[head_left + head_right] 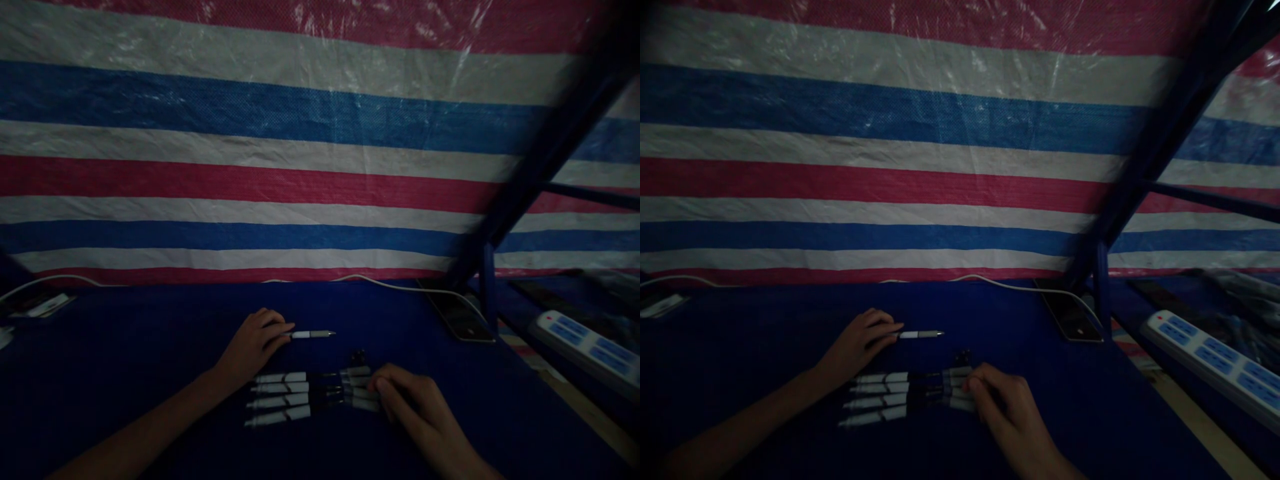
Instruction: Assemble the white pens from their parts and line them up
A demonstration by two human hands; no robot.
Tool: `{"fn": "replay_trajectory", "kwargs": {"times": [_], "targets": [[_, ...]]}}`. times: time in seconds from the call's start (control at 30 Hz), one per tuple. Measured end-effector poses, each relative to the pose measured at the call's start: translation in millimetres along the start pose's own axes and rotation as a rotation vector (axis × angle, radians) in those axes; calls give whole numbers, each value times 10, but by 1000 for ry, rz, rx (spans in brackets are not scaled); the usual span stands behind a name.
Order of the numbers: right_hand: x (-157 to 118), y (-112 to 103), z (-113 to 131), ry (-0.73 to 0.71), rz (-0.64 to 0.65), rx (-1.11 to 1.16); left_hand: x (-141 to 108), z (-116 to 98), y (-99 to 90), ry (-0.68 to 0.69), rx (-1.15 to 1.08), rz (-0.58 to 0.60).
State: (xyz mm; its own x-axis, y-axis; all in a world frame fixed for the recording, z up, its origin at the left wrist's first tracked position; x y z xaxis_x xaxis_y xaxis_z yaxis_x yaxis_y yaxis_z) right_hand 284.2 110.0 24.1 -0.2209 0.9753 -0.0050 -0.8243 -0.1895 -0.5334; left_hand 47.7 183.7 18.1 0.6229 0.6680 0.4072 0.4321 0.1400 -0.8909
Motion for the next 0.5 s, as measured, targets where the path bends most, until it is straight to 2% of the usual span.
{"fn": "replay_trajectory", "kwargs": {"times": [0.13, 0.23, 0.37, 0.5], "targets": [[7, -12, 19, -3, 10, -4, 43, -15, -48, -10, -37, -9], [31, -43, 38, -10, 14, -47, -2, -58, -237, -71, -65, -52], [40, -56, 52, -41, 63, -220, -267, -248, -505, -171, -114, -62], [-25, -26, 57, -93, 106, -405, -599, -506, -494, -155, -142, 21]]}}
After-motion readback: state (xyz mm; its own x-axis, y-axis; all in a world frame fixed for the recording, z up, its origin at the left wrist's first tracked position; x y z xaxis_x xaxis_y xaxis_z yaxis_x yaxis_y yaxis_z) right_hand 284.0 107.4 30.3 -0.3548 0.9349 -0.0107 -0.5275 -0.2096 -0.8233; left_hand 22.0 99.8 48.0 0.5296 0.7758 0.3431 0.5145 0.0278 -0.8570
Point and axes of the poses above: each hand's wrist, its own x-axis towards the middle knuckle, its own y-axis out of the palm, z = x × y, the point moved 8 cm from there along x, towards the middle knuckle, and after that the axes turned 4 degrees about y, right-handed, at the moved point
